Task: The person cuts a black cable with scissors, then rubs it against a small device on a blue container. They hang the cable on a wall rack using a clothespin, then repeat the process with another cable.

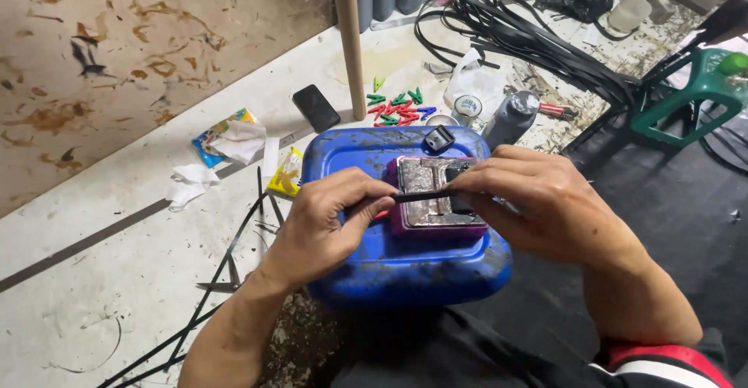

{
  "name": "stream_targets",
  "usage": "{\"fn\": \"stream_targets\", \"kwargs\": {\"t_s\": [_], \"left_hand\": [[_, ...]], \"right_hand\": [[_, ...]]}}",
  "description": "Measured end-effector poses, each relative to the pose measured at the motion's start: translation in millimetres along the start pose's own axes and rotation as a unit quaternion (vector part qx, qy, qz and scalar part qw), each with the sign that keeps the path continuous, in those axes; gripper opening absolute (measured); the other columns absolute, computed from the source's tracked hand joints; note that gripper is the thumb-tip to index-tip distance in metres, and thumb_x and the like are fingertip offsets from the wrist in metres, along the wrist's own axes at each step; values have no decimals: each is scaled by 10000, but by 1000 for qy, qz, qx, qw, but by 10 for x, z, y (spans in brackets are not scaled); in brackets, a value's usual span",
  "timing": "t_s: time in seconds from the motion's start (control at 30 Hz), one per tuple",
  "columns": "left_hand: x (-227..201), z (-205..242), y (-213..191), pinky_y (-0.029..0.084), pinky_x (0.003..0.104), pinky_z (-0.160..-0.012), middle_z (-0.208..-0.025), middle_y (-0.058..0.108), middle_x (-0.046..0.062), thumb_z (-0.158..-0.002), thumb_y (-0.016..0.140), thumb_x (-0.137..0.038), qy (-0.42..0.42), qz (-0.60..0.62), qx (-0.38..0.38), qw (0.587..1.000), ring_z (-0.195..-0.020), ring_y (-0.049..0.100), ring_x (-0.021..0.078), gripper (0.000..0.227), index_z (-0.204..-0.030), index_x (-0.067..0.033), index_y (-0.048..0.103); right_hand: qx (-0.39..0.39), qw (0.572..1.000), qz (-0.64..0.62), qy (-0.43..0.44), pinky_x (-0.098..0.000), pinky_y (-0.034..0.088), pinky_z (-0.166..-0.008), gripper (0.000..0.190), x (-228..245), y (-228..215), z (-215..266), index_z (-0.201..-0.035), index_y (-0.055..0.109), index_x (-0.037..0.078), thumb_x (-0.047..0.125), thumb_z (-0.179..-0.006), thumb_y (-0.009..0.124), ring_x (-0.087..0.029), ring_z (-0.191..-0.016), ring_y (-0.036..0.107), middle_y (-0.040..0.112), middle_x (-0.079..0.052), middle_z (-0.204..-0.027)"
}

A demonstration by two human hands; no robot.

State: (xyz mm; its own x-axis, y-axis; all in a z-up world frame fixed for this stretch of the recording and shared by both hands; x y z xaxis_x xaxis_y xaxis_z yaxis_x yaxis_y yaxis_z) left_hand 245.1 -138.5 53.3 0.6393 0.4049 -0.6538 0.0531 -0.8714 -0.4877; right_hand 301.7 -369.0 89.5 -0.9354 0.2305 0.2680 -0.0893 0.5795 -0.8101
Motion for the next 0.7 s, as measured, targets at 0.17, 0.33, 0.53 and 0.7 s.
{"fn": "stream_targets", "kwargs": {"t_s": [0.17, 0.33, 0.53, 0.7], "left_hand": [[-170, -213, 37, 480, 415, -720, -915, 618, 159, -967, 645, 65, 118, -181, 25, 976, -785, 583, 332, 131, -1096, 58, 664], [-26, -248, 66, 502, 373, -722, -865, 620, 128, -965, 695, -25, 60, -119, 44, 990, -760, 624, 283, 69, -1016, 21, 690], [73, -225, 105, 500, 299, -737, -846, 664, 75, -949, 704, -67, -21, -58, 53, 997, -774, 665, 205, 40, -974, -39, 717], [97, -199, 178, 511, 304, -719, -850, 667, 83, -932, 721, -68, -27, -46, 40, 998, -776, 661, 206, 72, -984, -24, 743]], "right_hand": [[-2, 1000, -7, 10, -373, 533, -739, 109, -191, -5, 35, -1039, 687, 31, 103, -958, 696, -270, -792, 660, 744, -112, -1000], [3, 993, -72, 94, -344, 561, -760, 146, -419, 98, 157, -1103, 708, 78, 97, -973, 645, -227, -850, 755, 782, -84, -1036], [-48, 872, -408, 267, -273, 622, -684, 276, -777, 237, 277, -1082, 715, -83, 137, -1012, 563, -185, -743, 748, 789, -160, -874], [-57, 871, -398, 283, -213, 521, -558, 218, -772, 333, 271, -1040, 716, -48, 134, -1000, 602, -125, -582, 654, 780, -115, -837]]}}
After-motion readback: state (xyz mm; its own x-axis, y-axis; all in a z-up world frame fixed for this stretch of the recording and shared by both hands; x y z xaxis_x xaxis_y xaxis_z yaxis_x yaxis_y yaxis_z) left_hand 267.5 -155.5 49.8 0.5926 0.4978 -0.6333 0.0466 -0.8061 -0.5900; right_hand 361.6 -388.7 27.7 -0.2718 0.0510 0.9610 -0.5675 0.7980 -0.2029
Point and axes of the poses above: each hand's wrist, its own z-axis away from the middle knuckle, its own y-axis out of the palm, x = y × z, the point moved 3 cm from there along -z, towards the middle knuckle
